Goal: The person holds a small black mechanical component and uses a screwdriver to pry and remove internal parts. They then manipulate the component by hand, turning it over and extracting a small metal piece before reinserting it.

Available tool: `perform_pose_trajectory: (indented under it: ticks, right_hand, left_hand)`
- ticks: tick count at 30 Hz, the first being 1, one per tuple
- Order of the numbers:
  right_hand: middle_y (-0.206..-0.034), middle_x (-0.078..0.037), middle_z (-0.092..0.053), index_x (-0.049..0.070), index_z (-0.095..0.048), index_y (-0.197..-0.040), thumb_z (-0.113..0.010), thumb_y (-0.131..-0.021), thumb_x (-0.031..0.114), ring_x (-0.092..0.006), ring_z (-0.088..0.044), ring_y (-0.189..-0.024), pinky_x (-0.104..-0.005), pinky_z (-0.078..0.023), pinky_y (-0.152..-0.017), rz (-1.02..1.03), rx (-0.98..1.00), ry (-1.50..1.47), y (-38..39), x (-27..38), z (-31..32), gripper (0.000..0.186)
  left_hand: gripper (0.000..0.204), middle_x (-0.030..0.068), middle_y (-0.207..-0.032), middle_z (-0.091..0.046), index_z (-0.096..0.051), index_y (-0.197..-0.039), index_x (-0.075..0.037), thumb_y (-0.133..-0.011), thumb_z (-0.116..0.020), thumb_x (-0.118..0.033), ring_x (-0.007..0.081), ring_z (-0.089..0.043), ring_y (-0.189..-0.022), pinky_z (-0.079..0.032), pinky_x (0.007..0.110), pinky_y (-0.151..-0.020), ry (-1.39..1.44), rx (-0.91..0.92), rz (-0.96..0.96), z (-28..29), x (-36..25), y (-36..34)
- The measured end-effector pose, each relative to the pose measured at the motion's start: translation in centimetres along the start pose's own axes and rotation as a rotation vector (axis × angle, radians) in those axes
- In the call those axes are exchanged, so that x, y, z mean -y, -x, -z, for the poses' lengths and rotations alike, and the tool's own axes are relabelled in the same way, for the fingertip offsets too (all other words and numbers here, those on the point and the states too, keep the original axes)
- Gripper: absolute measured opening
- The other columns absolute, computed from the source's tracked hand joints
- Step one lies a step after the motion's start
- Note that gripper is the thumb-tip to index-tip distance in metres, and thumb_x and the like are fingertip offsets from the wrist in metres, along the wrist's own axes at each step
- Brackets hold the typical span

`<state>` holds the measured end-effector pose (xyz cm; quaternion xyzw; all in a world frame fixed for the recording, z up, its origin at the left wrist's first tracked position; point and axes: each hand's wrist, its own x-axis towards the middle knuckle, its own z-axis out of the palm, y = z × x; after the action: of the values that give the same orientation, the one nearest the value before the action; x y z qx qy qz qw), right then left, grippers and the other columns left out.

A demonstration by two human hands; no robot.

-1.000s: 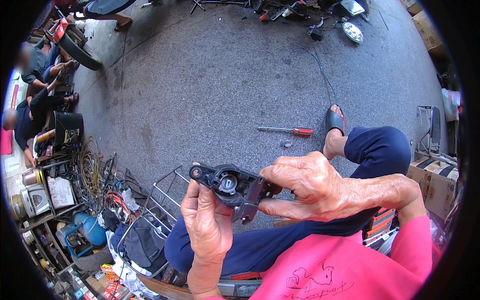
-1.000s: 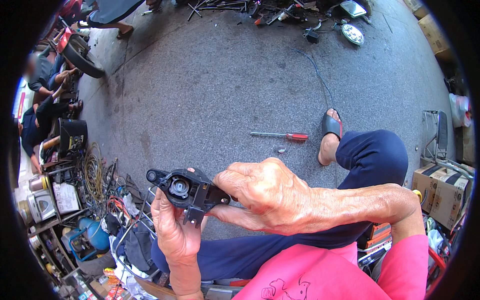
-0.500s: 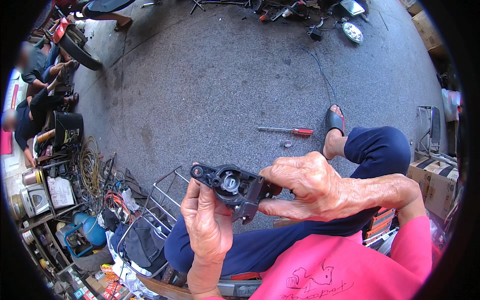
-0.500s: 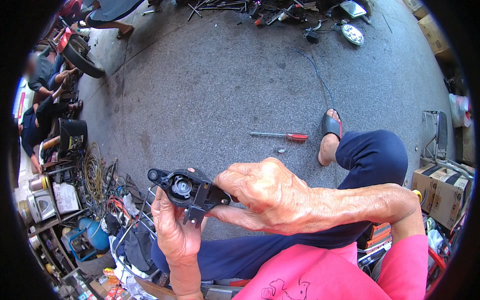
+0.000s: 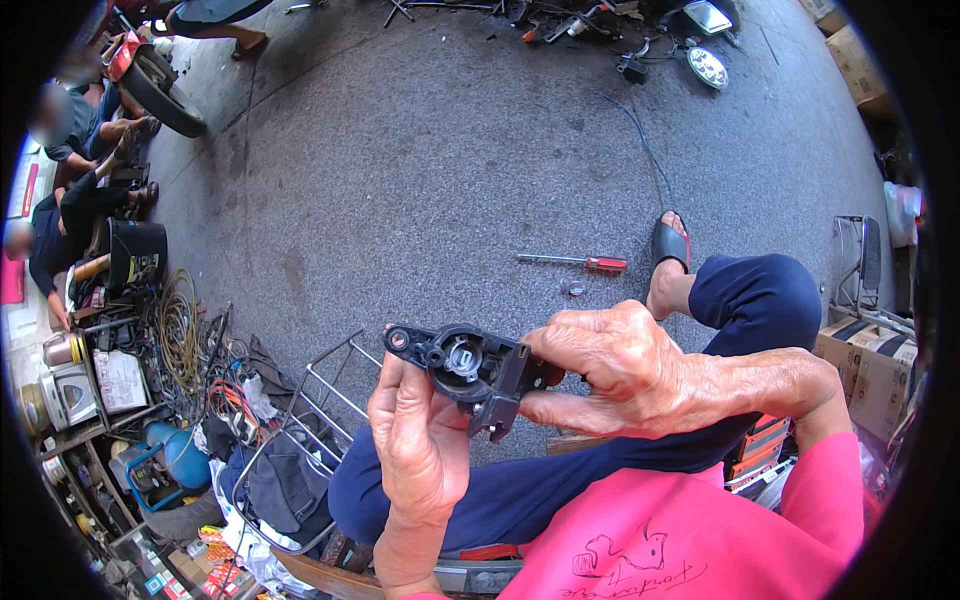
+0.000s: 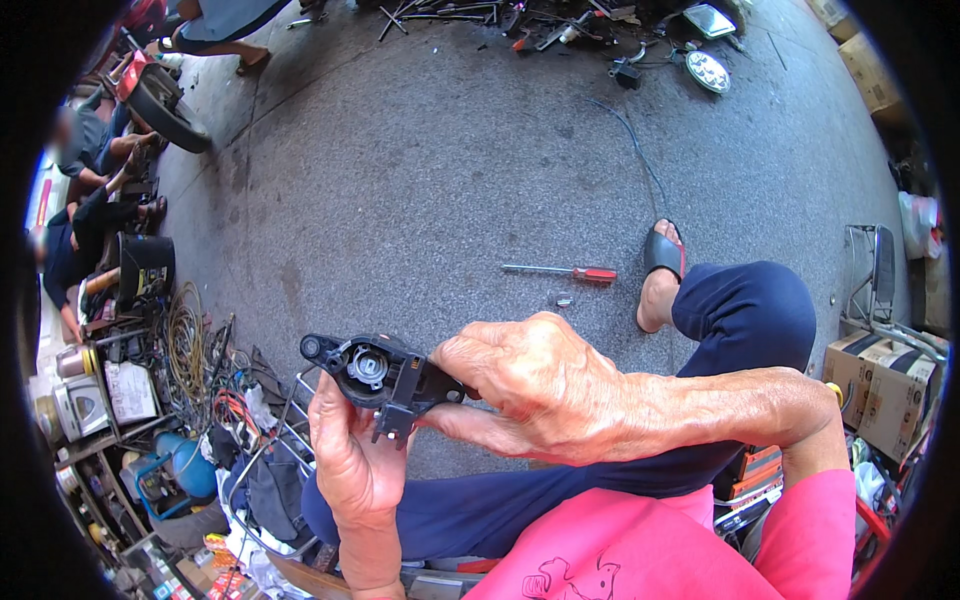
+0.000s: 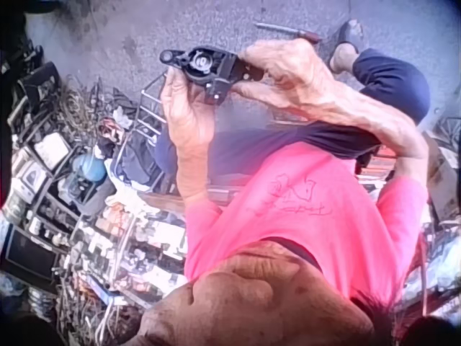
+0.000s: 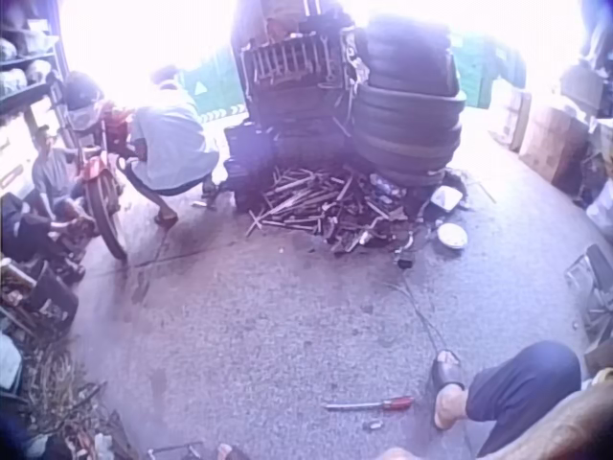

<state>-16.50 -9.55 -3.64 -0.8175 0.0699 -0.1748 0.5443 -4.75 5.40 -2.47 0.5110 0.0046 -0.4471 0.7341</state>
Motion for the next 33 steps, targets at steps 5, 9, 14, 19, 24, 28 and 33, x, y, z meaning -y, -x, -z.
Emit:
perform_pose_trajectory:
  ticks: [5,9,14,19,24,28,33]
  right_hand:
    - [-0.069,-0.012,-0.058,-0.004,-0.059,-0.091,-0.075,-0.068,0.008,-0.0227,-0.062,-0.060,-0.0301,-0.050,-0.051,-0.012,0.076,0.083,-0.1,0.2,0.5,0.030]
    - [-0.068,-0.011,-0.058,-0.004,-0.058,-0.090,-0.075,-0.068,0.009,-0.0231,-0.062,-0.060,-0.0304,-0.050,-0.051,-0.024,0.066,0.053,-0.1,0.1,0.5,0.030]
    - [-0.068,-0.012,-0.058,-0.003,-0.058,-0.090,-0.076,-0.069,0.014,-0.0243,-0.062,-0.060,-0.0314,-0.050,-0.051,0.001,0.091,-0.009,0.2,0.1,0.3,0.033]
    - [-0.065,-0.010,-0.059,-0.002,-0.062,-0.087,-0.078,-0.070,0.028,-0.0178,-0.060,-0.057,-0.0282,-0.046,-0.048,-0.164,0.304,-0.178,-0.7,0.7,1.6,0.038]
    - [-0.056,-0.006,-0.057,-0.003,-0.065,-0.073,-0.074,-0.072,0.045,-0.0101,-0.052,-0.052,-0.0264,-0.040,-0.047,-0.523,0.239,-0.352,-2.2,1.9,3.6,0.049]
    - [-0.057,-0.011,-0.060,-0.004,-0.065,-0.073,-0.070,-0.076,0.033,-0.0143,-0.056,-0.052,-0.0297,-0.043,-0.048,-0.494,0.175,-0.298,-2.3,1.1,2.9,0.038]
    - [-0.061,-0.010,-0.059,-0.005,-0.063,-0.079,-0.068,-0.079,0.022,-0.0114,-0.057,-0.057,-0.0271,-0.044,-0.051,-0.401,0.230,-0.140,-2.2,0.8,2.0,0.027]
  left_hand:
    - [0.028,0.0066,-0.103,-0.059,-0.052,-0.112,-0.004,-0.096,-0.045,-0.026,0.0151,-0.059,-0.092,-0.050,0.032,-0.079,0.026,0.005,-0.008,-0.5,-0.2,0.2]
    - [0.034,0.0077,-0.106,-0.059,-0.052,-0.112,-0.005,-0.095,-0.042,-0.032,0.0189,-0.059,-0.094,-0.050,0.037,-0.075,-0.011,-0.054,0.070,-0.7,-0.2,-0.1]
    - [0.037,0.0087,-0.100,-0.057,-0.052,-0.106,-0.004,-0.095,-0.039,-0.037,0.0202,-0.057,-0.091,-0.048,0.037,-0.077,0.223,-0.047,0.235,-1.0,0.1,-0.5]
    - [0.036,0.0069,-0.085,-0.053,-0.049,-0.090,-0.005,-0.095,-0.040,-0.039,0.0174,-0.051,-0.082,-0.045,0.032,-0.071,0.350,-0.026,0.300,-0.6,0.6,-1.1]
    - [0.037,0.0054,-0.086,-0.055,-0.050,-0.093,-0.006,-0.094,-0.042,-0.042,0.0164,-0.052,-0.083,-0.046,0.030,-0.067,0.257,-0.081,0.274,-0.3,1.1,-1.1]
    - [0.033,0.0023,-0.089,-0.055,-0.050,-0.103,-0.010,-0.095,-0.042,-0.041,0.0114,-0.056,-0.082,-0.047,0.028,-0.076,0.041,-0.061,0.194,0.0,1.5,-0.4]
    - [0.039,0.0039,-0.087,-0.059,-0.053,-0.100,-0.008,-0.095,-0.039,-0.044,0.0155,-0.060,-0.075,-0.053,0.033,-0.058,-0.131,-0.147,0.173,-0.2,2.6,-0.6]
